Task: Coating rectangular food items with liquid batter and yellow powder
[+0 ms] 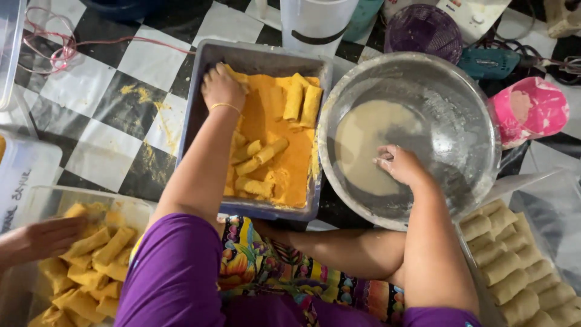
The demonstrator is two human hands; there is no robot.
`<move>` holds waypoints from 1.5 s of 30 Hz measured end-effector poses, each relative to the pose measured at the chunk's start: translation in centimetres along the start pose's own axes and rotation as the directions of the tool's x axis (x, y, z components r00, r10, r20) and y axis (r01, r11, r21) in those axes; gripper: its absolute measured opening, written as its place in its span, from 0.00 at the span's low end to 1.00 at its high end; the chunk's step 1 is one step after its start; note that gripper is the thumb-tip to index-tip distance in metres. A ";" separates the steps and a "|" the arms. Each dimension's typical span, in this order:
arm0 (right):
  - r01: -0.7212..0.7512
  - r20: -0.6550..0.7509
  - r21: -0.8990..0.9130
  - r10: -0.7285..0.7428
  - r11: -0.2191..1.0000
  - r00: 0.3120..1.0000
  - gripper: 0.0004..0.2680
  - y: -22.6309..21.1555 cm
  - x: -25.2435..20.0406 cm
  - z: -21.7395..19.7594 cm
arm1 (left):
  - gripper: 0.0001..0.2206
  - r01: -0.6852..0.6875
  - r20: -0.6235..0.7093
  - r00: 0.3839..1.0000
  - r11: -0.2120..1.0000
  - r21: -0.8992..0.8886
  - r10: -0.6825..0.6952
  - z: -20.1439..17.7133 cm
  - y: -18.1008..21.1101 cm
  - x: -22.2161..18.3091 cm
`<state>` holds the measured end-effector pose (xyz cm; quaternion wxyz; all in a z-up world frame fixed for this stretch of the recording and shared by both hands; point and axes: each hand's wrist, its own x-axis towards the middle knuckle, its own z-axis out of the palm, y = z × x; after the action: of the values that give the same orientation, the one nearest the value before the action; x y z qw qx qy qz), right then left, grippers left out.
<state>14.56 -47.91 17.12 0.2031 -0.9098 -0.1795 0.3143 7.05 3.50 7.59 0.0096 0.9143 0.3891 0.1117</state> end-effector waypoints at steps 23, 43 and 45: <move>0.096 0.051 -0.054 -0.093 0.994 0.994 0.16 7.5 6.1 2.0 | 0.33 0.346 0.432 0.892 0.414 -0.842 0.133 5.4 10.5 -4.8; 0.123 0.067 0.094 -0.129 0.988 0.989 0.17 10.6 8.0 0.5 | 0.15 0.204 0.113 0.937 0.253 -0.946 -0.331 -17.6 -14.3 -10.0; 0.133 0.057 0.106 -0.140 0.985 0.989 0.18 10.2 7.6 0.5 | 0.17 0.300 0.176 0.866 0.205 -0.932 -0.468 -16.4 -21.1 -12.2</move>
<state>21.92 -53.08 8.05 0.2643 -0.8734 -0.2316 0.3372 -19.57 8.32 18.95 0.5368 0.5964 0.4637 0.3757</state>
